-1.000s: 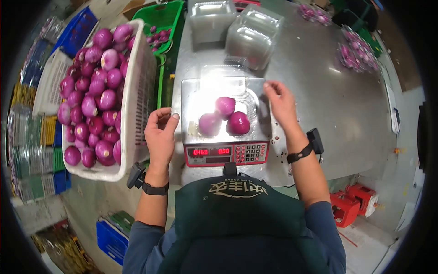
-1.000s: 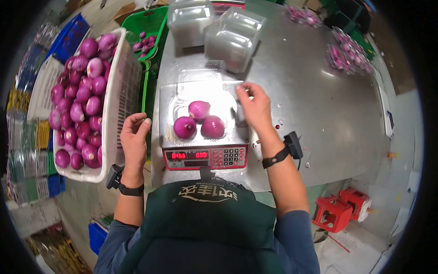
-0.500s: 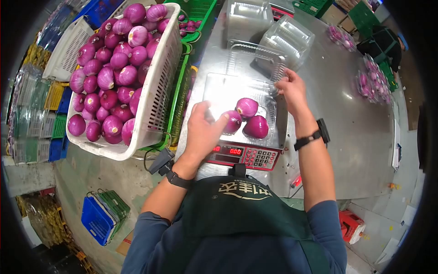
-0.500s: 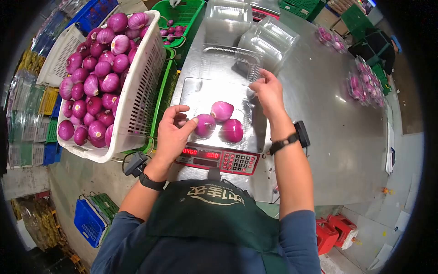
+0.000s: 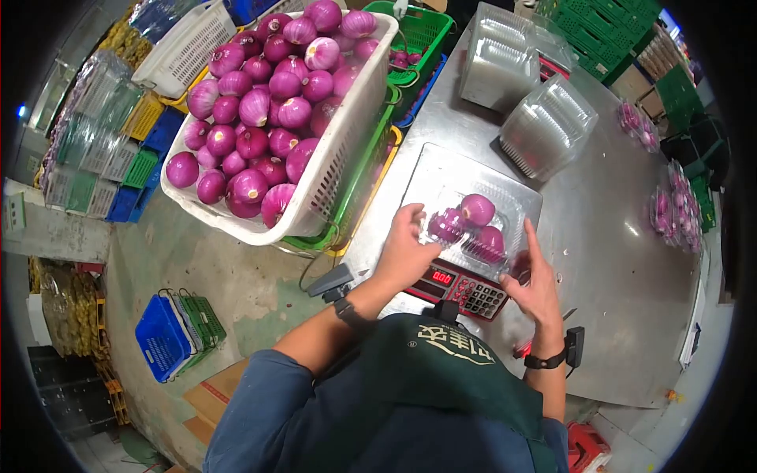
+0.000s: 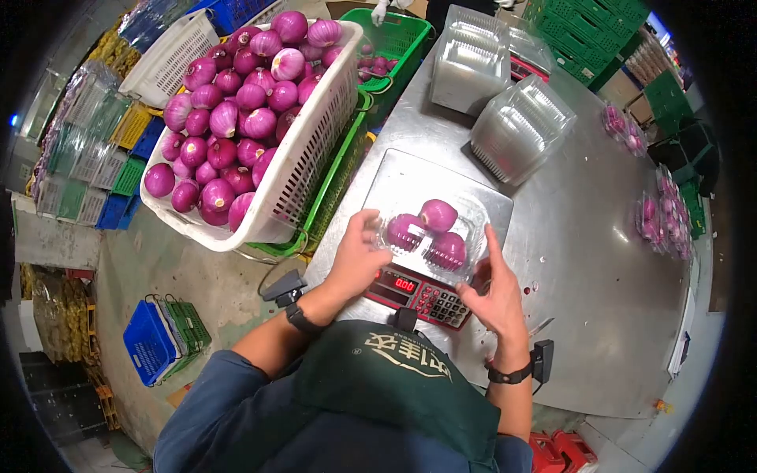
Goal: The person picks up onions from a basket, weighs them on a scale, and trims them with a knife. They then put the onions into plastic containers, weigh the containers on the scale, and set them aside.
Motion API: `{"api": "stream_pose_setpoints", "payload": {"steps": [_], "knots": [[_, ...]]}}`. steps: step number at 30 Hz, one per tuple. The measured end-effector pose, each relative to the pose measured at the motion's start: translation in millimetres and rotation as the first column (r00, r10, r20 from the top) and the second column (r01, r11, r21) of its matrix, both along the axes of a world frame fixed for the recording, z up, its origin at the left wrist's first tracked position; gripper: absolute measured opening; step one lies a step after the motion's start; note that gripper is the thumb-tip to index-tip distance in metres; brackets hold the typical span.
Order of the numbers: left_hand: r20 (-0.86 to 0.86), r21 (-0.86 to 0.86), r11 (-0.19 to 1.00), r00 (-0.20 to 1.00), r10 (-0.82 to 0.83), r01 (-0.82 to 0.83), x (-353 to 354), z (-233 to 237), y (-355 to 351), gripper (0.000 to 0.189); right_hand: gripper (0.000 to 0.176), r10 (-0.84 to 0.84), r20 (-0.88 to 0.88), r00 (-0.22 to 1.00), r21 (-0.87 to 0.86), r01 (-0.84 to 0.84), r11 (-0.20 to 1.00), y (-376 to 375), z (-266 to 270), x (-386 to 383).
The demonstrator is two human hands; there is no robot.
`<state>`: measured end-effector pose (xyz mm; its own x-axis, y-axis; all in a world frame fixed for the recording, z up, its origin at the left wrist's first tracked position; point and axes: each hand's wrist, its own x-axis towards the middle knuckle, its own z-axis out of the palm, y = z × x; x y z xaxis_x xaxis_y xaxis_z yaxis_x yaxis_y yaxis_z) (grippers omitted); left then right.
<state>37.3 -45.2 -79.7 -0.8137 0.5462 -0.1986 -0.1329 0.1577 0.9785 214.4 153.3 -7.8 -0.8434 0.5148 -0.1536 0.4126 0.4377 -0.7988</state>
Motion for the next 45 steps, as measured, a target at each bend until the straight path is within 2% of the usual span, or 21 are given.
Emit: {"api": "stream_pose_setpoints", "payload": {"steps": [2,4,5,8,9,14,16,20,22,24,26,27,28,30,32,35,36,38,41,43,45], "knots": [[0.15,0.103,0.994,0.988,-0.035,0.02,3,-2,-14,0.06,0.1,0.008,-0.038,0.999,0.016,-0.007,1.0,-5,-14,6],[0.533,0.217,0.976,0.841,-0.094,-0.029,4,7,-24,0.042,0.094,-0.063,-0.051,0.997,-0.083,0.058,0.995,-11,-20,8],[0.53,0.227,0.974,0.842,-0.105,-0.021,5,5,-26,0.042,0.082,-0.17,-0.05,0.984,-0.312,0.146,0.939,-11,-28,7],[0.493,0.148,0.983,0.87,0.025,-0.112,7,7,-15,0.023,0.069,-0.364,-0.092,0.927,-0.485,0.278,0.829,-8,-75,9],[0.53,0.243,0.951,0.847,0.037,-0.193,6,-8,-14,0.018,0.061,-0.375,-0.067,0.924,-0.522,0.288,0.803,-8,-75,10],[0.406,0.154,0.983,0.913,0.032,-0.103,0,8,-7,0.009,0.042,-0.395,-0.095,0.914,-0.654,0.242,0.717,-14,-60,14],[0.39,0.146,0.987,0.921,0.009,-0.072,2,6,-2,0.007,0.04,-0.363,-0.089,0.928,-0.597,0.242,0.765,-9,-70,20],[0.372,0.149,0.989,0.927,-0.046,-0.011,14,6,22,0.008,0.038,-0.358,-0.032,0.933,-0.684,0.241,0.689,13,-70,48],[0.367,0.111,0.99,0.922,-0.126,0.091,20,2,37,0.009,0.043,-0.341,-0.041,0.939,-0.684,0.223,0.694,26,-61,68],[0.347,0.07,0.983,0.919,-0.186,0.172,29,8,49,0.011,0.054,-0.481,0.006,0.877,-0.582,0.395,0.711,34,-54,77],[0.393,0.093,0.971,0.888,-0.238,0.219,35,-1,63,0.014,0.06,-0.497,0.047,0.867,-0.674,0.395,0.625,41,-46,74],[0.127,0.059,0.922,0.913,-0.388,0.383,34,-17,67,0.015,0.056,-0.444,0.004,0.896,-0.748,0.297,0.593,56,-64,73],[0.346,0.013,0.96,0.9,-0.266,0.279,42,24,76,0.021,0.051,-0.403,-0.031,0.915,-0.815,0.21,0.54,68,-84,74],[0.165,-0.059,0.948,0.94,-0.299,0.312,42,24,68,0.03,0.051,-0.463,-0.073,0.883,-0.788,0.233,0.57,74,-104,77],[0.059,-0.038,0.968,0.968,-0.244,0.247,41,-3,45,0.032,0.051,-0.654,-0.02,0.756,-0.811,0.37,0.453,81,-105,80],[0.423,-0.025,0.988,0.897,-0.129,0.154,29,-8,-33,0.03,0.054,-0.667,0.005,0.745,-0.853,0.351,0.385,115,-101,103],[0.443,-0.089,0.996,0.896,0.017,0.025,28,-15,-62,0.029,0.055,-0.668,0.013,0.744,-0.877,0.329,0.35,138,-108,109],[0.474,-0.155,0.952,0.825,0.306,-0.264,27,-29,-116,0.032,0.057,-0.818,0.151,0.555,-0.794,0.562,0.234,179,-103,106],[0.611,-0.064,0.727,0.549,0.571,-0.684,7,-74,-182,0.043,0.059,-0.712,0.129,0.69,-0.841,0.456,0.29,289,-146,139],[0.654,-0.033,0.62,0.452,0.606,-0.784,-19,-61,-193,0.041,0.061,-0.853,-0.08,0.516,-0.619,0.645,0.448,314,-126,121],[0.7,-0.009,0.503,0.354,0.62,-0.864,-49,-52,-197,0.04,0.062,-0.816,-0.084,0.572,-0.458,0.705,0.542,345,-126,96]]}}
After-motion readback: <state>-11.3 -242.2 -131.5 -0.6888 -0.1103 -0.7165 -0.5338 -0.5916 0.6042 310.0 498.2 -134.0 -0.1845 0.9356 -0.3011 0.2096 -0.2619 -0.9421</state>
